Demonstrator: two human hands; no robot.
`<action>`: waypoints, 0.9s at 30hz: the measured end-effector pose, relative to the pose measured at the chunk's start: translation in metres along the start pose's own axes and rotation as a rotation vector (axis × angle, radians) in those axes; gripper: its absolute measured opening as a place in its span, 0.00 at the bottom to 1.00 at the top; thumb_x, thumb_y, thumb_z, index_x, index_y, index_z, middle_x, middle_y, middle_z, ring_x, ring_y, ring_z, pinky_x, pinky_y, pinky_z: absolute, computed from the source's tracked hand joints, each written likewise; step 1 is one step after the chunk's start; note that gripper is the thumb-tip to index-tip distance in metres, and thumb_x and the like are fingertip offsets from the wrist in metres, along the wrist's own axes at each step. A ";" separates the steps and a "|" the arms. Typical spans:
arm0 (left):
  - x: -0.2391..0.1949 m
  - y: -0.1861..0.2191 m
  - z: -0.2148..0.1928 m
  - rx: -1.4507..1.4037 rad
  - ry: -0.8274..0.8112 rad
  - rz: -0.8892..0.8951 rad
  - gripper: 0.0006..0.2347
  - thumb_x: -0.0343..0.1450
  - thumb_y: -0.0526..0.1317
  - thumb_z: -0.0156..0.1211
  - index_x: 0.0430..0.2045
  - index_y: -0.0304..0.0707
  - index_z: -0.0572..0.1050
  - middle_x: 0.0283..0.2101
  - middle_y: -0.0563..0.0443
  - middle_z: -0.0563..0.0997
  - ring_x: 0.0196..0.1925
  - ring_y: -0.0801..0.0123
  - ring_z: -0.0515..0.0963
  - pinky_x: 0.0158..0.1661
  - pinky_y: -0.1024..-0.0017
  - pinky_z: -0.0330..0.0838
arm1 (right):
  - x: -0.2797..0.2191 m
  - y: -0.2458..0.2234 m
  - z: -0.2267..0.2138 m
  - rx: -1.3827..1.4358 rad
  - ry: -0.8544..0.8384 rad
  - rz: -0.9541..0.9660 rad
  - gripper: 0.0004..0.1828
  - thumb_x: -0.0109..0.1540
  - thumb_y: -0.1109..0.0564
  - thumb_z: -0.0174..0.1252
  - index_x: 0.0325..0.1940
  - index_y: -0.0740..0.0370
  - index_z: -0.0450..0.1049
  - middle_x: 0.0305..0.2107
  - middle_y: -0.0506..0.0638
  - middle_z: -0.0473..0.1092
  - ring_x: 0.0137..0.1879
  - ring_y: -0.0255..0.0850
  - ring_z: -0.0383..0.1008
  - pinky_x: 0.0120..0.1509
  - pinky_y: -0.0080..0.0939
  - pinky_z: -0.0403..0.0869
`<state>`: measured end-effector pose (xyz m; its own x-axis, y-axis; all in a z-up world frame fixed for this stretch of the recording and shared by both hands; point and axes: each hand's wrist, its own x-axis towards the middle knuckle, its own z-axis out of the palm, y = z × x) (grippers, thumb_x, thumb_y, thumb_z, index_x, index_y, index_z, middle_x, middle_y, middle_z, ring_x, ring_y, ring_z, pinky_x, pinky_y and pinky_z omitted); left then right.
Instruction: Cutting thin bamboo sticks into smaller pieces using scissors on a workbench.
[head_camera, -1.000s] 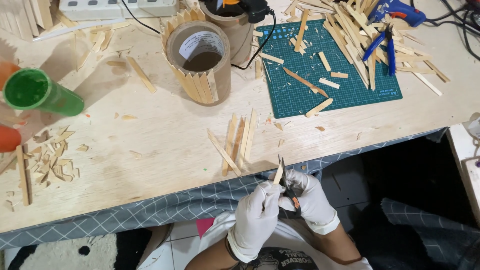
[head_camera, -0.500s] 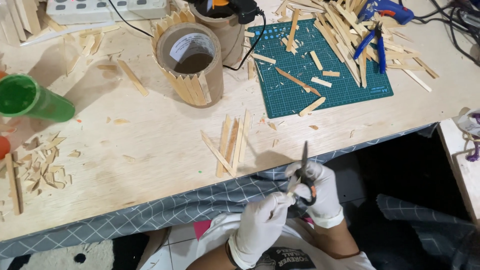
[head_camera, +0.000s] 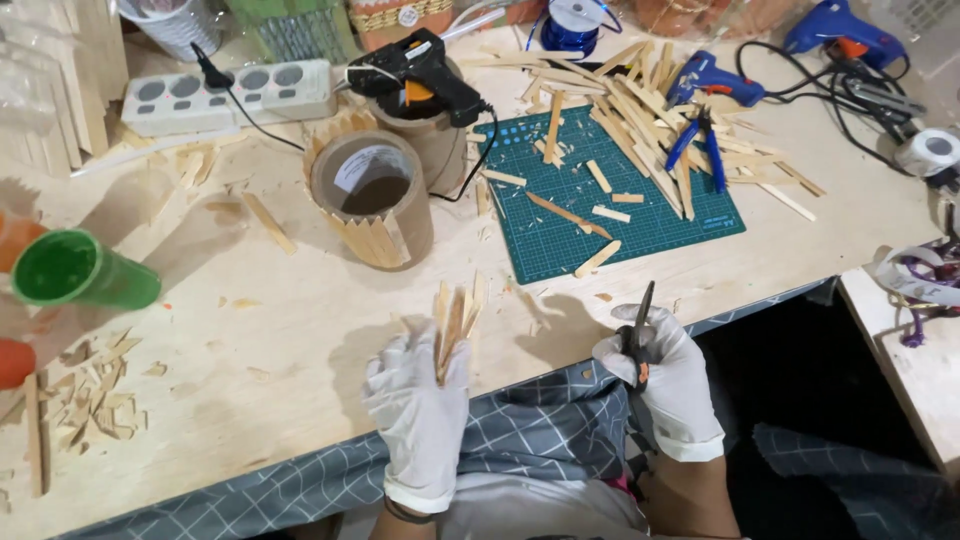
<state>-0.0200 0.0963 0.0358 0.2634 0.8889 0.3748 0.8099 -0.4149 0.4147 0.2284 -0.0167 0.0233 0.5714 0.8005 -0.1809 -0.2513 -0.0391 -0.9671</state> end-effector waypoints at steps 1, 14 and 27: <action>0.001 -0.006 0.005 0.189 -0.078 -0.134 0.24 0.66 0.60 0.62 0.55 0.58 0.79 0.50 0.46 0.82 0.49 0.52 0.78 0.48 0.54 0.71 | 0.002 -0.010 0.004 -0.053 0.102 0.041 0.25 0.51 0.76 0.66 0.51 0.63 0.77 0.27 0.54 0.75 0.37 0.41 0.80 0.54 0.40 0.79; 0.009 0.026 -0.028 -0.218 0.247 0.244 0.11 0.75 0.37 0.59 0.50 0.35 0.77 0.48 0.45 0.82 0.44 0.58 0.81 0.45 0.59 0.71 | 0.215 -0.073 0.018 -1.284 0.011 -0.222 0.22 0.63 0.65 0.60 0.62 0.62 0.76 0.33 0.56 0.81 0.36 0.46 0.81 0.40 0.45 0.82; -0.003 0.017 -0.019 -0.178 0.342 0.302 0.03 0.73 0.32 0.58 0.38 0.35 0.77 0.47 0.50 0.85 0.40 0.58 0.83 0.49 0.58 0.70 | 0.294 -0.067 0.066 -1.465 -0.126 -0.205 0.15 0.63 0.56 0.59 0.54 0.59 0.76 0.33 0.60 0.78 0.38 0.56 0.79 0.36 0.54 0.78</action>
<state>-0.0170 0.0831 0.0572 0.2618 0.6211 0.7387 0.6134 -0.6980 0.3695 0.3617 0.2610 0.0471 0.4098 0.9087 -0.0796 0.8588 -0.4138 -0.3021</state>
